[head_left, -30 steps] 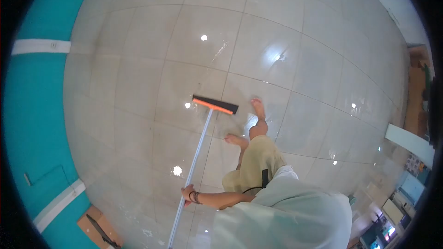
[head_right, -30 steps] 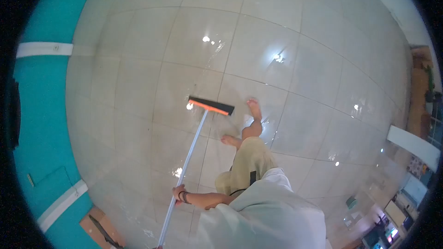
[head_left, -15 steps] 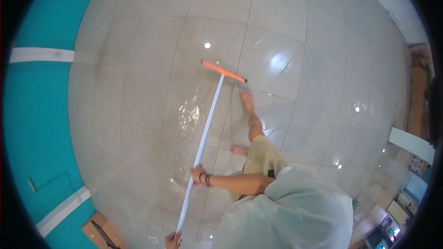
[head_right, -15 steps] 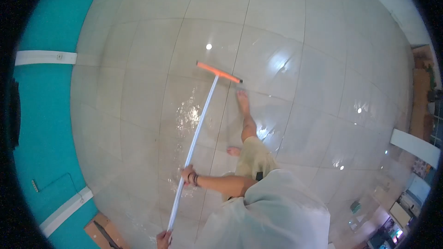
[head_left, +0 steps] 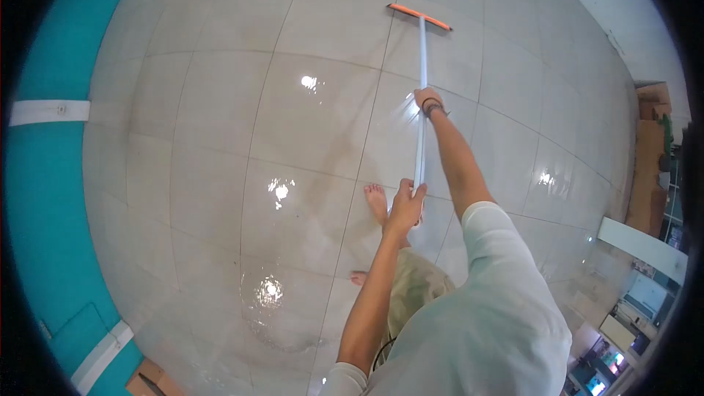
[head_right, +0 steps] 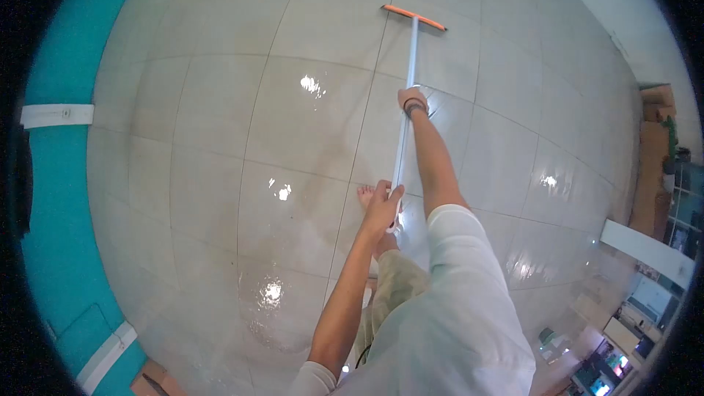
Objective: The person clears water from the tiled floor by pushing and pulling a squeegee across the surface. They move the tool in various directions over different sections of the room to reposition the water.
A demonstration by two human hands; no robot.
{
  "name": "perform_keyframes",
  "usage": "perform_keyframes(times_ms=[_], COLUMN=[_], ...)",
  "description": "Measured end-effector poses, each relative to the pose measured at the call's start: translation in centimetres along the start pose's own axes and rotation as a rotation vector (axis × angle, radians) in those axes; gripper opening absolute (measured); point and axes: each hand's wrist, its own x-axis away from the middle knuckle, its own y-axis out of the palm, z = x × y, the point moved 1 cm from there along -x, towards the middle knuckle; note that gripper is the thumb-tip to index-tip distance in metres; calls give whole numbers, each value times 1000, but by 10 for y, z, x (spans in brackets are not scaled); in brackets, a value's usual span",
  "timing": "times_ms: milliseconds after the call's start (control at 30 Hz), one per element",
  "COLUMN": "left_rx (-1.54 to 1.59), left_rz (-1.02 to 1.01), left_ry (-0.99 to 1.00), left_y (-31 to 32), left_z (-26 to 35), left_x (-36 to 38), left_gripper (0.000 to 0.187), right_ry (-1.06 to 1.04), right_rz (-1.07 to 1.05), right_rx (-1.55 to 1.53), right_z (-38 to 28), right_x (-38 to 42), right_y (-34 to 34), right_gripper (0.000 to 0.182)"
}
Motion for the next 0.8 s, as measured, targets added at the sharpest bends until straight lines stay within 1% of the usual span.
perform_keyframes(times_ms=[67, 100, 133, 167, 200, 233, 267, 300, 333, 400, 433, 467, 500, 533, 633, 667, 700, 733, 800], left_rx=[132, 219, 305, 317, 330, 382, 433, 401, 375, 387, 383, 376, 367, 365, 356, 352, 355, 357, 291], left_rz=[28, 48, 67, 49, 28, 16, 6, 70, 135, 160, 192, 225, 258, 301, 373, 388, 408, 425, 500], left_ry=[-126, -44, 46, -57, -168, -238, -299, -275, -256, -364, -340, -322, -365, -404, -497, -531, -547, -559, -568], left_y=[-12, -18, -26, -42, -62, -80, -98, -111, -121, -142, -153, -164, -176, -186, -214, -220, -226, -231, -238], left_z=[5, -27, -63, -73, -85, -105, -128, -164, -195, -184, -207, -233, -253, -271, -324, -334, -337, -345, -387], left_x=[14, 15, 22, 43, 69, 94, 118, 145, 169, 245, 272, 309, 346, 385, 515, 557, 598, 636, 719], left_gripper=[35, 34, 33, 33, 33, 32, 30, 35, 41, 44, 43, 41, 40, 39, 38, 39, 39, 39, 41], right_ry=[102, 102, -25, -153, 19, -144, -454, -486, -208, 72, 64, 270, 259, 181, 235, 277, -101, 64, 234], right_rz=[-99, -107, -158, -204, -184, -335, -167, -288, -380, -511, -545, -575, -698, -593, -844, -925, -700, -863, -1015], right_rx=[-101, -100, -41, 21, -123, -48, 297, 258, 59, -226, -310, -550, -628, -481, -496, -485, -274, -356, -441], right_z=[-4, 3, 17, 26, 15, 1, 35, 2, -18, -33, -38, -48, -50, -58, -65, -77, -67, -76, -74], right_x=[13, 13, 11, 15, 54, 97, 81, 148, 201, 285, 318, 369, 407, 455, 600, 650, 702, 745, 831], right_y=[-3, 23, 69, 94, 104, 103, 193, 161, 141, 173, 199, 206, 231, 248, 317, 299, 350, 335, 380], right_gripper=[40, 40, 39, 38, 36, 35, 34, 34, 36, 40, 42, 37, 37, 37, 40, 41, 42, 44, 44])
